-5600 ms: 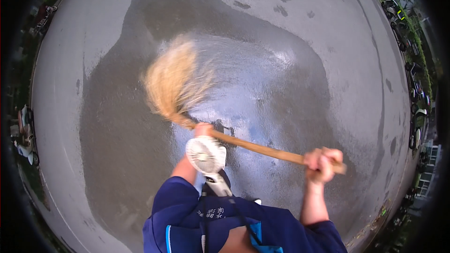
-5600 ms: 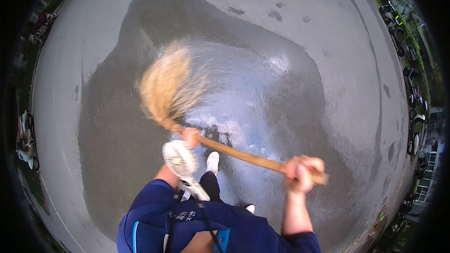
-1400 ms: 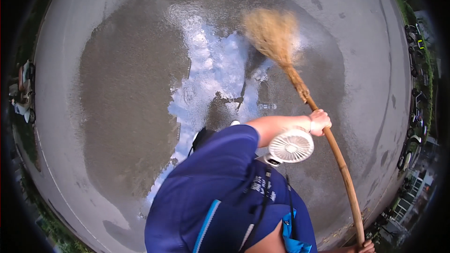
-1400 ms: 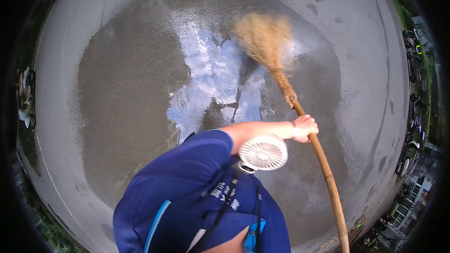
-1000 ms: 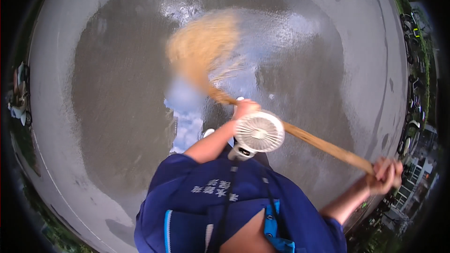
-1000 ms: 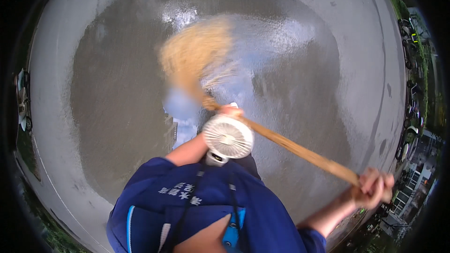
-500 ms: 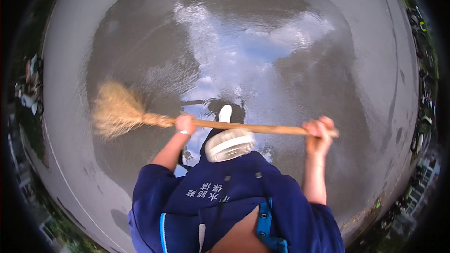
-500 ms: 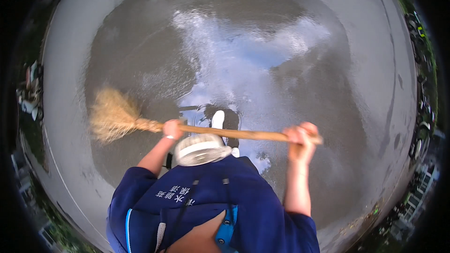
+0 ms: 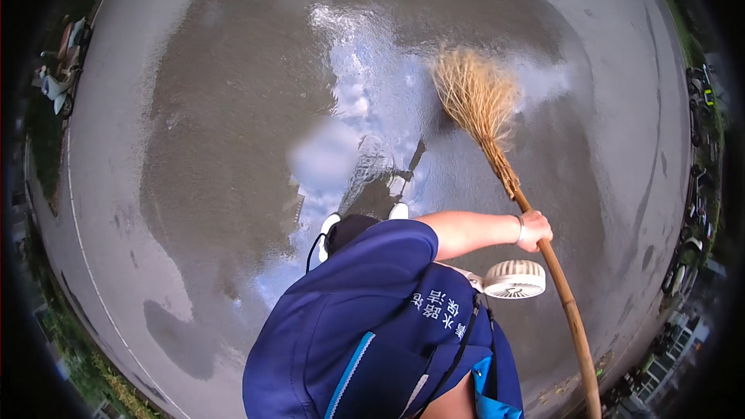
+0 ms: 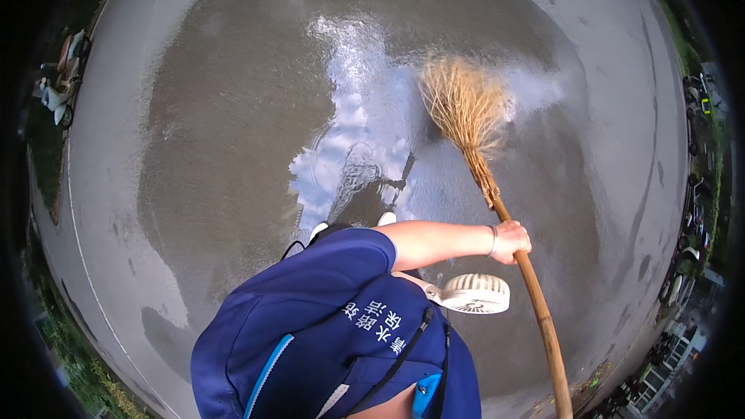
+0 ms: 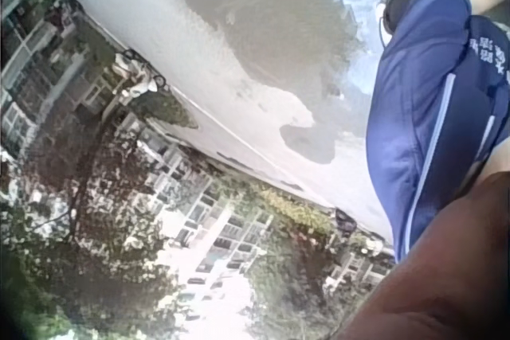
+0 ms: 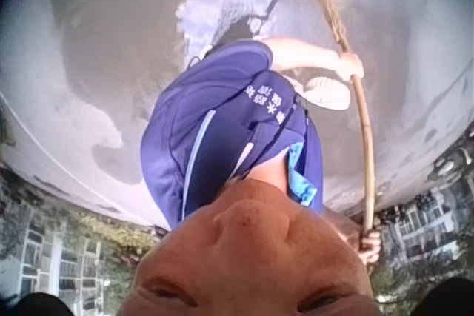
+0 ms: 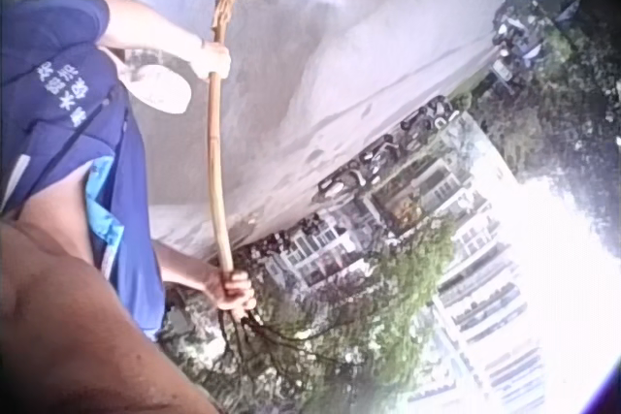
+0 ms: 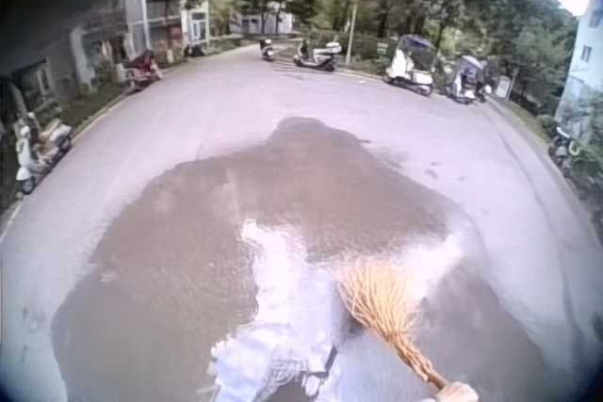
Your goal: The person uses a large broom to sweep leaves and debris on an asphalt road and a paved walkway near parked scooters.
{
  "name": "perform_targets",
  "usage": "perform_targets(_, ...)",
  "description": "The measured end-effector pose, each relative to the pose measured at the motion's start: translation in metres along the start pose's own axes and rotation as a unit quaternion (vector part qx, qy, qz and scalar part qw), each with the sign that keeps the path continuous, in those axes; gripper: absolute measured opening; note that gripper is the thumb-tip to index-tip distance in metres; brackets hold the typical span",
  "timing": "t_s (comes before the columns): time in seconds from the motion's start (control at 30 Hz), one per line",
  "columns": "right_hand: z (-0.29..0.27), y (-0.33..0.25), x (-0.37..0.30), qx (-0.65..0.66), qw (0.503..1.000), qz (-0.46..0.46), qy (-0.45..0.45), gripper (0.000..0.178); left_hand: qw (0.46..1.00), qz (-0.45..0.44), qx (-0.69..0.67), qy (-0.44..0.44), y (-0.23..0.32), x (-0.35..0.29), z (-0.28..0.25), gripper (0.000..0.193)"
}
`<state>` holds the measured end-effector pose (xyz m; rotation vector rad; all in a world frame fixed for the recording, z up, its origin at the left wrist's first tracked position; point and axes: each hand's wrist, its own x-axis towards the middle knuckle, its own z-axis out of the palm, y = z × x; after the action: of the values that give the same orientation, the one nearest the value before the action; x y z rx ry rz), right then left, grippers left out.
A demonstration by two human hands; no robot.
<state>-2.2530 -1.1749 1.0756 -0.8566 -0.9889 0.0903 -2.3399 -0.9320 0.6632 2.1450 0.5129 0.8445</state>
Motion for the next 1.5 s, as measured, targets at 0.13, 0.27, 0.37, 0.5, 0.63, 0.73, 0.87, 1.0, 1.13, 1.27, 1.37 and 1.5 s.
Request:
perform_targets(0.13,0.039,0.012,-0.055,-0.186,0.978,0.014,0.091,0.011,0.989,-0.124,-0.01,-0.079,0.017,-0.138,-0.002,0.015)
perform_targets(0.27,0.024,0.069,-0.116,-0.07,0.977,0.201,-0.031,0.005,0.957,-0.288,0.035,0.011,0.041,-0.343,-0.077,0.015)
perform_targets(0.37,0.122,0.111,-0.241,0.123,0.912,0.369,-0.13,0.011,0.9,-0.414,0.124,0.063,0.019,-0.55,-0.089,0.024)
perform_targets(0.5,0.137,0.102,-0.388,0.206,0.79,0.542,-0.199,0.013,0.773,-0.612,0.167,-0.006,0.054,-0.738,-0.124,0.013)
perform_targets(0.63,0.032,0.107,-0.433,0.163,0.744,0.634,-0.137,0.009,0.704,-0.664,0.25,-0.032,0.102,-0.753,-0.12,0.016)
perform_targets(0.73,-0.07,0.072,-0.403,0.148,0.789,0.595,-0.032,0.013,0.76,-0.57,0.312,0.006,0.148,-0.73,-0.053,0.016)
perform_targets(0.87,-0.269,-0.052,-0.309,0.207,0.877,0.43,0.055,0.012,0.902,-0.361,0.237,0.002,0.246,-0.58,0.059,0.011)
perform_targets(1.0,-0.479,-0.268,-0.239,0.02,0.981,0.194,0.009,0.018,0.991,-0.116,0.067,0.01,0.345,-0.442,0.191,0.02)
perform_targets(1.13,-0.441,-0.399,-0.272,0.0,0.994,0.047,0.1,0.022,0.997,0.005,0.059,-0.054,0.398,-0.35,0.322,0.02)
perform_targets(1.27,-0.488,-0.399,-0.304,-0.068,0.996,0.052,0.02,0.015,0.994,-0.017,0.092,-0.058,0.367,-0.324,0.386,0.014)
perform_targets(1.37,-0.479,-0.35,-0.316,-0.025,0.99,0.102,-0.09,0.017,0.982,-0.108,0.131,-0.086,0.343,-0.397,0.378,0.016)
perform_targets(1.5,-0.448,-0.293,-0.338,0.042,0.97,0.221,-0.093,0.015,0.967,-0.2,0.101,0.119,0.358,-0.577,0.329,0.015)
